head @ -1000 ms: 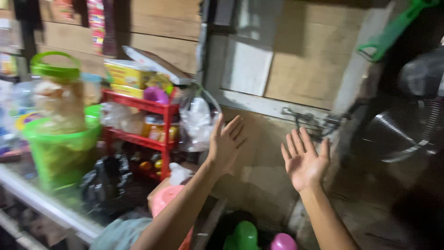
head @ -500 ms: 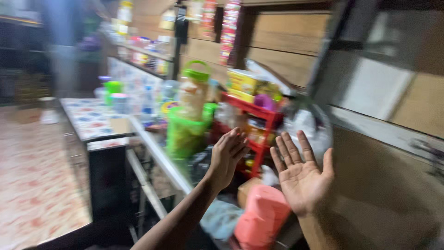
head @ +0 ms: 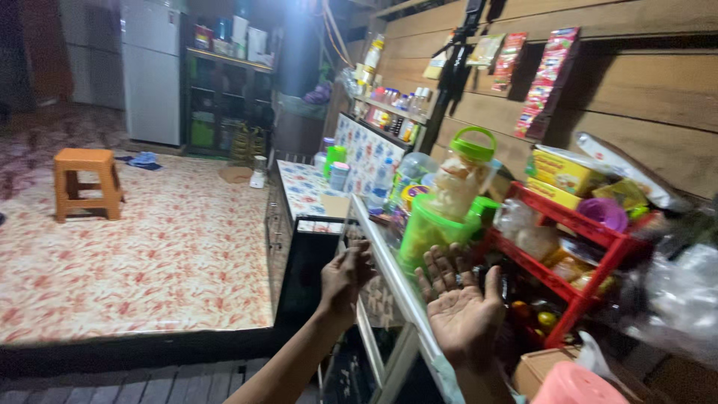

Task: The person wipes the glass doors of a metal cabinet with a cloth, then opens and closes a wooden door and a blue cabinet door. The actions are performed by hand without additional tools.

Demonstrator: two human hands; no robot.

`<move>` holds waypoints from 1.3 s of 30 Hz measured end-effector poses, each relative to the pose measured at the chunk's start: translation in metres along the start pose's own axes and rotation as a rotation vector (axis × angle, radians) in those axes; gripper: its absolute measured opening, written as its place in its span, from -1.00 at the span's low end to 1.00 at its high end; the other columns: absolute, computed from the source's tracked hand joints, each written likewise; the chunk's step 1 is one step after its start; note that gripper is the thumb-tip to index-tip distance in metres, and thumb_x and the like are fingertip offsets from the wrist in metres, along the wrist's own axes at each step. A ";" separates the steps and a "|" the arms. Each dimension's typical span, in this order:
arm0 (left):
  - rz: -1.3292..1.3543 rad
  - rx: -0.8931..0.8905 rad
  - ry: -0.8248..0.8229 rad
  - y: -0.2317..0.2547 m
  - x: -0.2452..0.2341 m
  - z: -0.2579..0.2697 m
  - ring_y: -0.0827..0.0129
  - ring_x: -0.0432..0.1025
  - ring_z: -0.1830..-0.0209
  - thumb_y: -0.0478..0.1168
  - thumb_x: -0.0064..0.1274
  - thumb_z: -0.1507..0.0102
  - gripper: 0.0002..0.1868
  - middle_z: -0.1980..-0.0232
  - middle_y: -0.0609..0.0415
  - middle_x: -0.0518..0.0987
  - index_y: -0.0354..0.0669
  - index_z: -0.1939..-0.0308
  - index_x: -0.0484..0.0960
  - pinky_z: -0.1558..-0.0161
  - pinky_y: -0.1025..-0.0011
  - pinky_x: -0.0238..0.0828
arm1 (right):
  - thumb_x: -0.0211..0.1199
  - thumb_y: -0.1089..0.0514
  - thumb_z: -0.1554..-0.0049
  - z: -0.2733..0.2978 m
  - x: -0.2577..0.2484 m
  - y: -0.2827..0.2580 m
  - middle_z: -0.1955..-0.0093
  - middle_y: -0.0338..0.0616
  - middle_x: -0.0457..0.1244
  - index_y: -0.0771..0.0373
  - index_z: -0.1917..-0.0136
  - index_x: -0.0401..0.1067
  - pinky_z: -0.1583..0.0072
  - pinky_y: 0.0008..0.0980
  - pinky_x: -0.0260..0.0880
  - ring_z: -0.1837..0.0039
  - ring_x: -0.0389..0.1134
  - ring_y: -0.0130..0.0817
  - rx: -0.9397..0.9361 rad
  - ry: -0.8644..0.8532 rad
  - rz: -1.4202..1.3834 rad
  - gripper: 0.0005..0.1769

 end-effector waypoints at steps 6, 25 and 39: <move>0.074 -0.061 0.187 0.046 -0.083 -0.010 0.37 0.55 0.19 0.12 -0.30 -0.42 -0.44 0.07 0.04 0.66 -0.17 -0.18 0.63 0.01 0.32 0.53 | -0.13 -0.44 -0.23 -0.020 -0.005 0.068 -0.50 0.10 0.17 0.23 -0.39 0.27 -0.53 0.12 0.00 -0.55 0.14 -0.01 0.102 0.084 -0.004 -0.19; 0.166 0.160 0.320 0.211 -0.247 -0.081 0.18 0.50 -0.08 0.35 -0.38 -0.36 -0.21 -0.15 -0.13 0.61 -0.28 -0.25 0.51 -0.20 0.18 0.42 | -0.11 -0.41 -0.22 -0.129 0.041 0.283 -0.54 0.26 0.08 0.29 -0.47 0.15 -0.54 0.17 -0.02 -0.60 0.07 0.05 0.218 0.136 -0.023 -0.15; 0.338 0.157 0.316 0.243 -0.320 -0.117 0.11 0.47 -0.19 0.36 -0.26 -0.33 -0.17 -0.22 -0.18 0.56 -0.33 -0.29 0.45 -0.31 0.12 0.38 | -0.16 -0.41 -0.22 -0.165 0.039 0.366 -0.52 0.26 0.11 0.27 -0.53 0.11 -0.52 0.18 0.02 -0.56 0.12 0.08 0.283 0.129 -0.036 -0.12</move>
Point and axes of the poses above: each hand's wrist, its own z-axis away from the middle knuckle, its own x-axis out of the palm, y = z × x, the point moved 6 cm from there along -z, towards the middle knuckle
